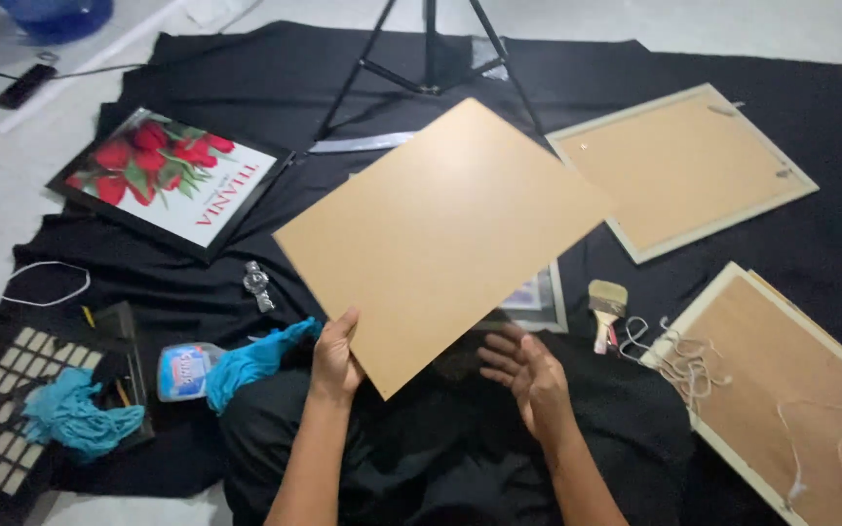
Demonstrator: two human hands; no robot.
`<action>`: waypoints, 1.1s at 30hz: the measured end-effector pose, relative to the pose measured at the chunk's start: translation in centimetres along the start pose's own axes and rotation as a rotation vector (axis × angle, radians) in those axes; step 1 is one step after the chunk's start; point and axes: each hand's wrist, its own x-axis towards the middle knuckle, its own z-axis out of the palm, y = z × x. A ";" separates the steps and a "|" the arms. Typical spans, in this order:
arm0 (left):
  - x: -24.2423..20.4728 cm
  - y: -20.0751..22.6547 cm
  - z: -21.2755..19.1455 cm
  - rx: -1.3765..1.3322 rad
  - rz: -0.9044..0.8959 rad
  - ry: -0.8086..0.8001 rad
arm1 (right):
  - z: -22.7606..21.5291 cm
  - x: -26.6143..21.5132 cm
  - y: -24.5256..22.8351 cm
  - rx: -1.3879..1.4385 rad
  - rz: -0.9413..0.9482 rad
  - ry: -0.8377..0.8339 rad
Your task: Disassembling a picture frame to remove the artwork and cleaning the glass with a brush and cloth.
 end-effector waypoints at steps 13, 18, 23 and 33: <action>2.2 10.9 1.7 0.507 0.214 -0.113 | -2.6 7.3 -11.5 -0.864 -0.543 0.515; 6.6 9.8 3.0 0.427 0.083 -0.222 | -0.6 4.5 -17.2 -0.812 -0.132 0.238; 8.1 8.3 6.2 0.453 0.012 -0.342 | -3.8 4.8 -17.2 -0.475 -0.077 0.271; 10.2 3.8 4.0 0.531 -0.075 -0.197 | -2.8 5.1 -18.0 -0.408 -0.015 0.436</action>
